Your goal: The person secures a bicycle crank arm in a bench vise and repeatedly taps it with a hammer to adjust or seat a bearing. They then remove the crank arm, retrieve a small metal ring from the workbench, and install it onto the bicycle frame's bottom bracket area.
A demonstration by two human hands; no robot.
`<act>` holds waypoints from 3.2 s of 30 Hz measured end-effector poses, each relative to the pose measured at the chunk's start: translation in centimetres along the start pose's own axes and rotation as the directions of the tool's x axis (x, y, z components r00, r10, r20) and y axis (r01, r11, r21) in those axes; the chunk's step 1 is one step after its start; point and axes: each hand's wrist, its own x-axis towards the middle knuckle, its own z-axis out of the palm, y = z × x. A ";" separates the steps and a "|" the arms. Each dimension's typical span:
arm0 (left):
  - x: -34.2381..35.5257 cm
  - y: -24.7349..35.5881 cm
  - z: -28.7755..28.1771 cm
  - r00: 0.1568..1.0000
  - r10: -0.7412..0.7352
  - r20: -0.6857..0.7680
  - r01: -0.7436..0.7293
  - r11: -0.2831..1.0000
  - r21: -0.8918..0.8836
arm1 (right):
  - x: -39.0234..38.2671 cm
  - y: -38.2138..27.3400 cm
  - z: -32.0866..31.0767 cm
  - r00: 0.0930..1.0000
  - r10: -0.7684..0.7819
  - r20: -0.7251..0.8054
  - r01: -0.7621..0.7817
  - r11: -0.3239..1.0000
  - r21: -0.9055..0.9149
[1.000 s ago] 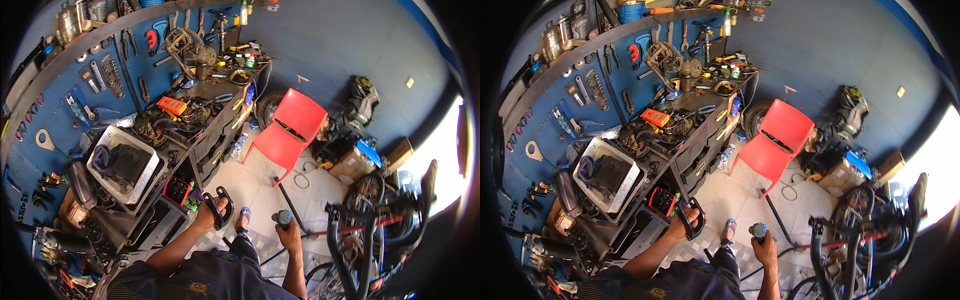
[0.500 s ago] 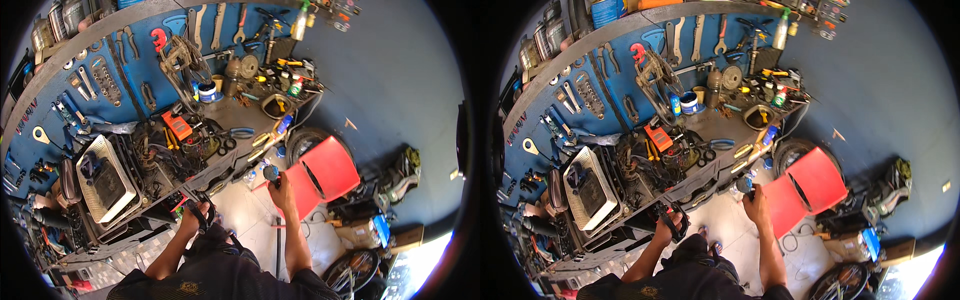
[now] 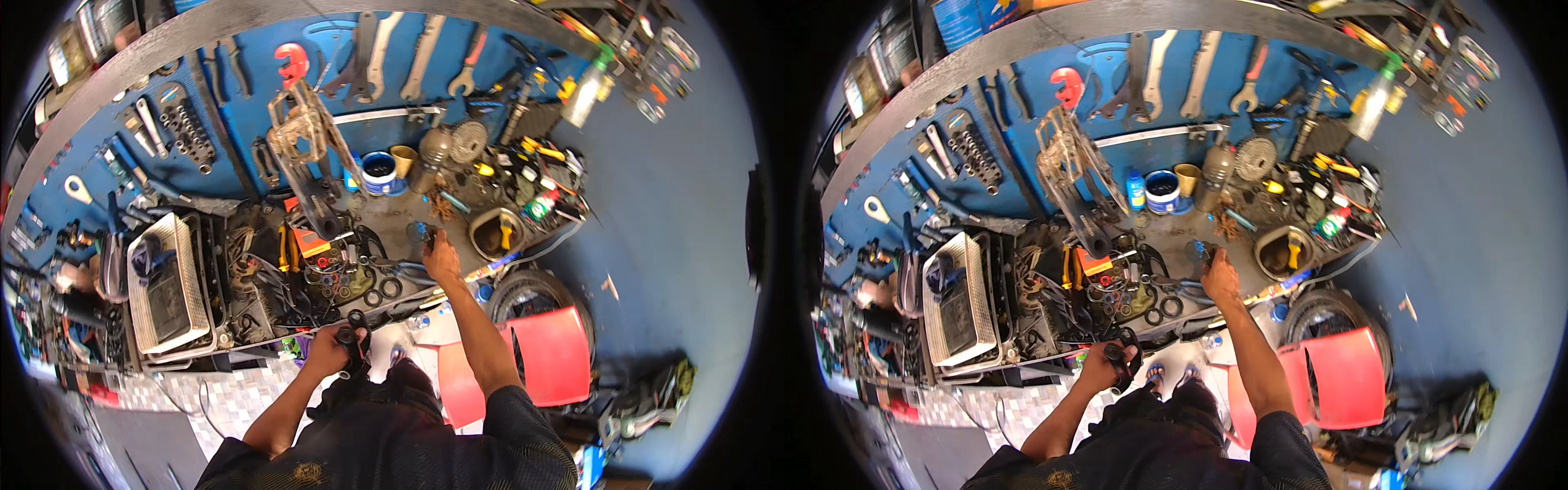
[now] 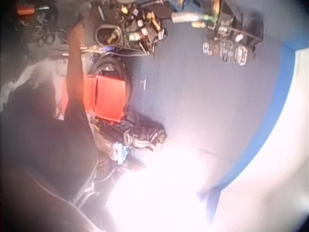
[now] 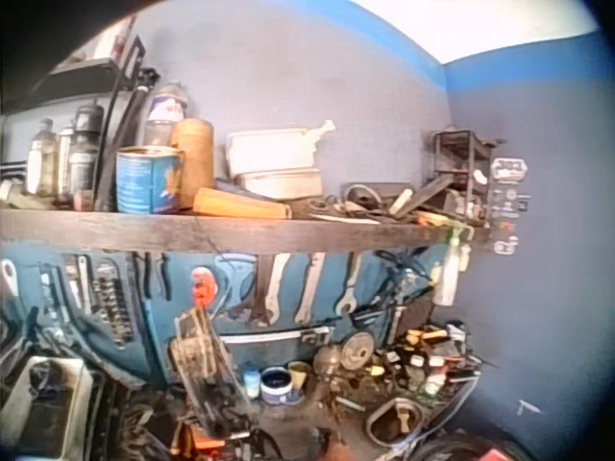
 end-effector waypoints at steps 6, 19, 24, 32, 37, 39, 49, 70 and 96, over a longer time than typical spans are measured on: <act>1.0 2.8 2.8 0.981 -0.180 -0.070 0.175 0.982 -0.071 | 7.6 1.4 3.7 0.987 -0.088 0.136 0.106 0.986 -0.127; 11.5 5.4 16.2 0.906 -0.235 -0.351 -0.045 0.773 -0.633 | 2.2 3.8 2.2 0.446 -0.667 0.596 -0.027 0.656 0.754; 14.6 5.0 18.5 0.808 -0.192 -0.557 -0.003 0.944 -0.330 | 0.7 4.5 1.2 0.106 -0.675 0.730 -0.951 0.145 0.272; 15.3 4.1 19.6 0.634 0.264 -0.727 -0.103 0.960 0.260 | 0.1 4.1 1.5 0.203 -0.760 0.618 -0.896 0.110 0.430; 12.7 4.8 17.7 0.702 -0.175 -0.691 -0.055 0.953 -0.298 | 3.9 4.9 0.5 0.369 -0.492 0.788 -0.772 0.309 0.555; 12.2 4.2 16.5 0.696 -0.279 -0.661 -0.124 0.860 -0.494 | 6.5 4.7 0.1 0.581 -0.500 0.642 -0.384 0.528 0.758; 2.5 -1.3 15.4 0.759 -0.471 -0.450 -0.245 0.433 -0.867 | 8.2 1.7 0.4 0.529 -0.789 0.312 0.833 0.553 -0.017; -14.3 -1.7 11.9 0.561 -0.260 -0.786 -0.014 0.946 -0.323 | -17.1 -9.3 1.3 -0.271 -0.692 0.669 -0.412 0.711 0.569; -7.9 -1.5 10.1 0.380 -0.244 -0.892 -0.094 0.949 -0.300 | -9.9 -10.8 2.6 0.032 -0.583 0.812 -0.329 0.761 0.559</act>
